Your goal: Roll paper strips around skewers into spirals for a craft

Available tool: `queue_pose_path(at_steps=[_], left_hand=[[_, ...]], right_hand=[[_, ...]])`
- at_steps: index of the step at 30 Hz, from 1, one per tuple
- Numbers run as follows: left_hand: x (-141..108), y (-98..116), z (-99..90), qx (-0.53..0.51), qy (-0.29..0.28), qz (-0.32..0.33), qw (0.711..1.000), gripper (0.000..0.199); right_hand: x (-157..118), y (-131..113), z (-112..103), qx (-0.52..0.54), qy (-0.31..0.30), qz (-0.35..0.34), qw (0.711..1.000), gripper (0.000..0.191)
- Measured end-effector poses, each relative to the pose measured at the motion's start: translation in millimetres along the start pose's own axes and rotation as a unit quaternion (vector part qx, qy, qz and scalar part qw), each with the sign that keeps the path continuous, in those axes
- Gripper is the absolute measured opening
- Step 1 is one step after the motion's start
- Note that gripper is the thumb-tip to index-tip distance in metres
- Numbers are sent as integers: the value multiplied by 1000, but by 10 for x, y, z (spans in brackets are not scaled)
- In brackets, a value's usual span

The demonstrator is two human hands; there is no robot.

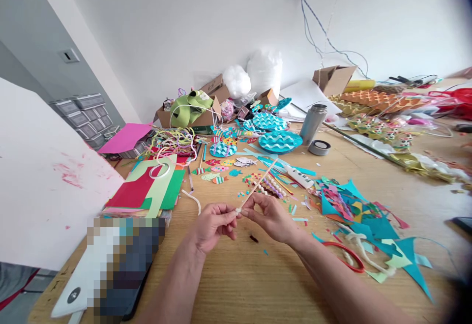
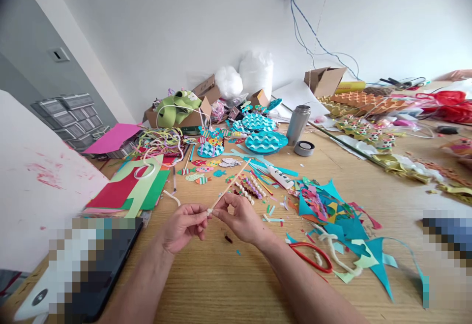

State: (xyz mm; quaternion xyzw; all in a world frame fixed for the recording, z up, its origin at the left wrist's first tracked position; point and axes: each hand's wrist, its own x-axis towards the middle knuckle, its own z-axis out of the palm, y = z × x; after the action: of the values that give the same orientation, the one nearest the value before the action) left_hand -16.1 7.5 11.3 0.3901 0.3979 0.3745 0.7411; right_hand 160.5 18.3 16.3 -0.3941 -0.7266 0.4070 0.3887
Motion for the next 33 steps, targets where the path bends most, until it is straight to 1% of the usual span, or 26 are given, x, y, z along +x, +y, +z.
queue_pose_path(at_steps=[5, 9, 12, 15, 16, 18, 19, 21, 24, 26, 28, 31, 33], left_hand=[[15, -22, -61, -40, -41, -36, 998, 21], [23, -32, -78, -43, -56, -50, 996, 21], [23, -27, -78, -29, -58, -52, 997, 22], [24, -28, -59, 14, -34, -33, 999, 24], [28, -34, -46, 41, -14, -20, 999, 26], [43, -57, -15, 114, 46, 28, 992, 30], [52, -73, 3, 159, 79, 65, 982, 32], [70, -107, 40, 251, 130, 142, 949, 31], [77, -143, 85, 376, 163, 215, 887, 16], [70, -149, 99, 430, 185, 240, 850, 14], [62, -147, 97, 460, 211, 258, 823, 13], [55, -142, 82, 482, 240, 270, 798, 11], [54, -141, 77, 495, 246, 274, 787, 11]], right_hand=[[0, 31, -12, 46, -19, 8, 999, 25], [18, 79, -10, 118, -47, 27, 992, 26], [26, 108, -5, 149, -58, 39, 986, 26], [28, 110, 6, 146, -50, 47, 987, 24], [30, 108, 11, 135, -41, 52, 989, 24], [37, 106, 22, 103, -16, 64, 993, 24], [41, 108, 29, 85, -4, 71, 994, 24], [50, 119, 43, 61, 10, 84, 995, 25], [57, 130, 63, 61, 5, 93, 994, 30], [58, 117, 70, 66, 6, 94, 993, 35], [58, 84, 66, 76, 21, 103, 992, 43], [58, 34, 49, 93, 43, 129, 986, 52], [59, 30, 43, 84, 35, 133, 987, 51]])
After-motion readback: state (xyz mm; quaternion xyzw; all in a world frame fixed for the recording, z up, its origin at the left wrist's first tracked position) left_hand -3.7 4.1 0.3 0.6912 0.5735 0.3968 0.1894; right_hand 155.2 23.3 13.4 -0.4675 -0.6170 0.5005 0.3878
